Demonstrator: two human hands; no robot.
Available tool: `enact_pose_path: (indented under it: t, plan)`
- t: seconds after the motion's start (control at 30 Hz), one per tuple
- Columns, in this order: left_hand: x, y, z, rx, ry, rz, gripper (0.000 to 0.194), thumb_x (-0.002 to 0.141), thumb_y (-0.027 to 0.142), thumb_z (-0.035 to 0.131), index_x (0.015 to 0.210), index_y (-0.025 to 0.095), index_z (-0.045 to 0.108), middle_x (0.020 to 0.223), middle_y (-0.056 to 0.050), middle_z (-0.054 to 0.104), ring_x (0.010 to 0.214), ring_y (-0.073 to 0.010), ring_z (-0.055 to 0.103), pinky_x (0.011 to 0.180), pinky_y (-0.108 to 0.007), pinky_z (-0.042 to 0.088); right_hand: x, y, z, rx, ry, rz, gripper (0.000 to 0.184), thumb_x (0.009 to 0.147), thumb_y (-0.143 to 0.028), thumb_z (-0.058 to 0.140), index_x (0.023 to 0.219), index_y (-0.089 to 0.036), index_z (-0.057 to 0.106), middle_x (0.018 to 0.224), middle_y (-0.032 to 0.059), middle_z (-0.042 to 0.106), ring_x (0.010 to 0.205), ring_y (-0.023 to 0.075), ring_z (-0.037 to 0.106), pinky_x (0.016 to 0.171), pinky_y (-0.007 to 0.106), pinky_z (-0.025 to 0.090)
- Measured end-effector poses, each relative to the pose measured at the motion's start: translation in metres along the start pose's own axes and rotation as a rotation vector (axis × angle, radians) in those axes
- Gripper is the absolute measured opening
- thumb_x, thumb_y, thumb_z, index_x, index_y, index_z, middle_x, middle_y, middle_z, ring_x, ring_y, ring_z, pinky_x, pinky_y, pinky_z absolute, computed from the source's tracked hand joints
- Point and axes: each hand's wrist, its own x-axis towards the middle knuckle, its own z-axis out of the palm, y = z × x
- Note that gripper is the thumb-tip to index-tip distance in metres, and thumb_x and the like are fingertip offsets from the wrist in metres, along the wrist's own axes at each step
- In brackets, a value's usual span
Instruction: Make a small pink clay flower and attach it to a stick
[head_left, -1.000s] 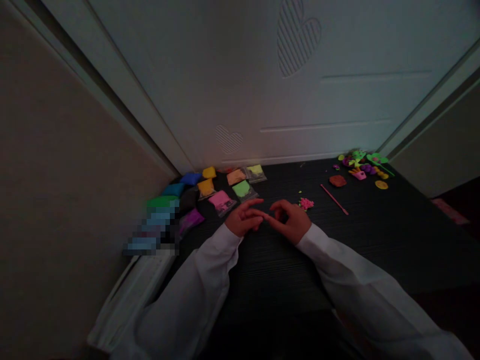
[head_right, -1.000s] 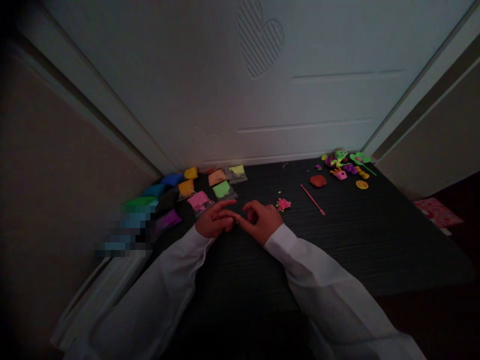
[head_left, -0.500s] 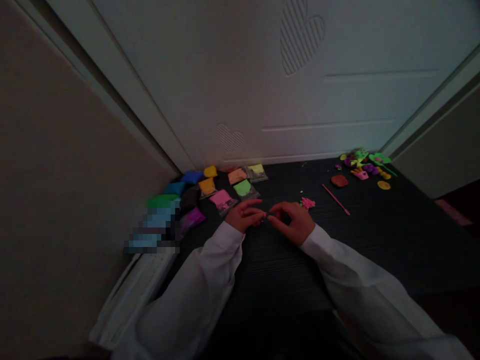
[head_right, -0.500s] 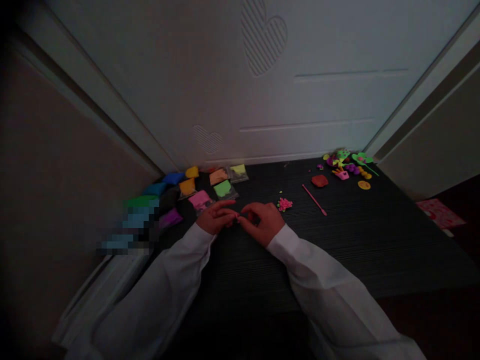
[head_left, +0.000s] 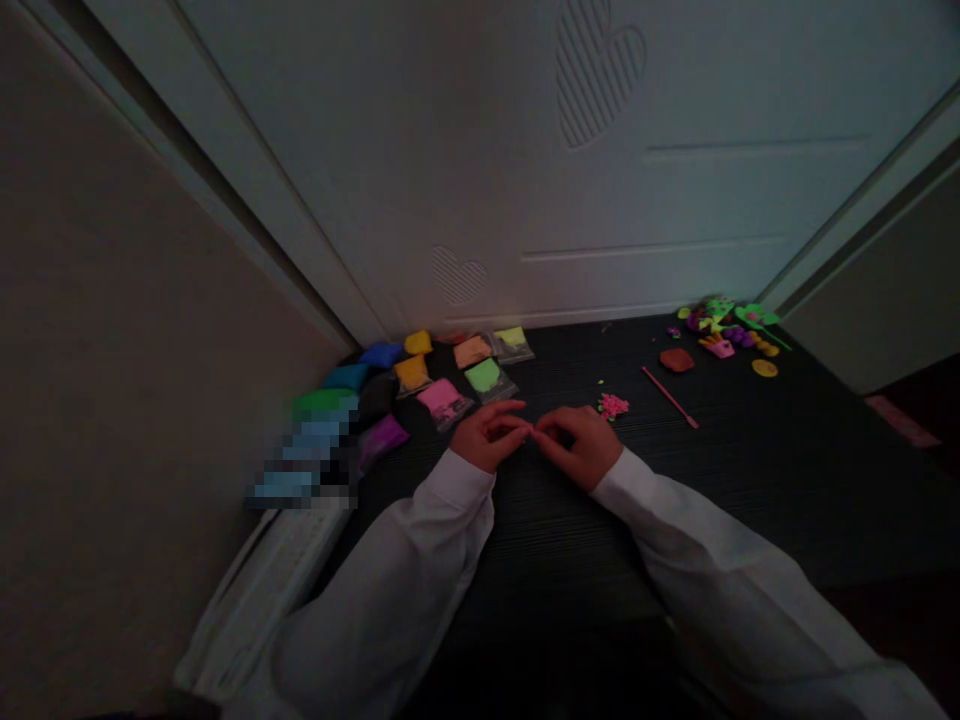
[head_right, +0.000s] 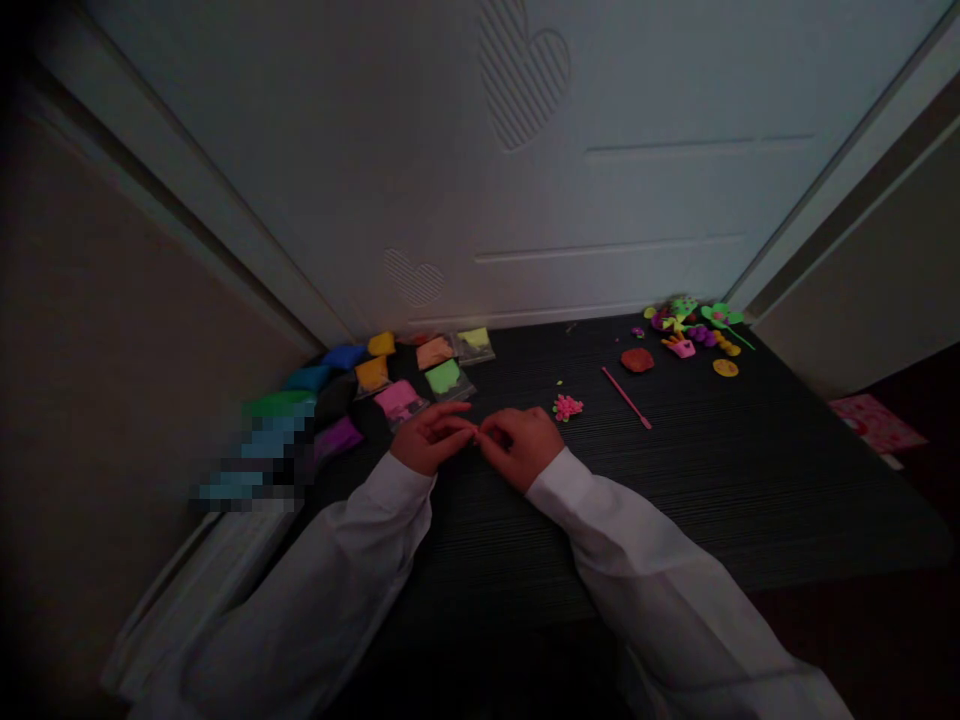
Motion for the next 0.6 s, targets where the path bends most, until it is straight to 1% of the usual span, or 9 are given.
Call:
enact_pose_path:
  t: [0.27,0.47,0.6]
  plan:
    - [0.0005,0.0003,-0.0014,0.002,-0.022,-0.006,0.038,0.056,0.02,0.064,0.092,0.014,0.053,0.068,-0.002,0.063,0.06,-0.0121,0.057,0.056,-0.023,0.045,0.0002,-0.0013,-0.0016,0.011,0.005,0.001,0.009,0.073,-0.024,0.049,0.075,-0.018,0.055,0.063,-0.0031,0.055,0.058,0.0091,0.049,0.062,0.024,0.031]
    - [-0.0003,0.0001,-0.0002,0.024,-0.014,-0.005,0.037,0.056,0.019,0.065,0.091,0.014,0.053,0.068,-0.002,0.064,0.063,-0.0131,0.058,0.06,-0.024,0.044,0.0008,-0.0024,-0.0023,0.006,0.022,0.022,0.014,0.072,-0.032,0.05,0.074,-0.019,0.056,0.061,-0.003,0.054,0.057,0.0095,0.049,0.061,0.024,0.031]
    - [-0.0011,0.0006,0.0006,0.034,-0.003,0.002,0.037,0.056,0.019,0.064,0.091,0.015,0.054,0.068,-0.002,0.064,0.064,-0.0134,0.058,0.062,-0.025,0.044,0.0013,-0.0022,-0.0027,0.003,0.015,0.019,0.012,0.073,-0.03,0.05,0.073,-0.019,0.056,0.059,-0.0036,0.054,0.056,0.0091,0.048,0.06,0.024,0.031]
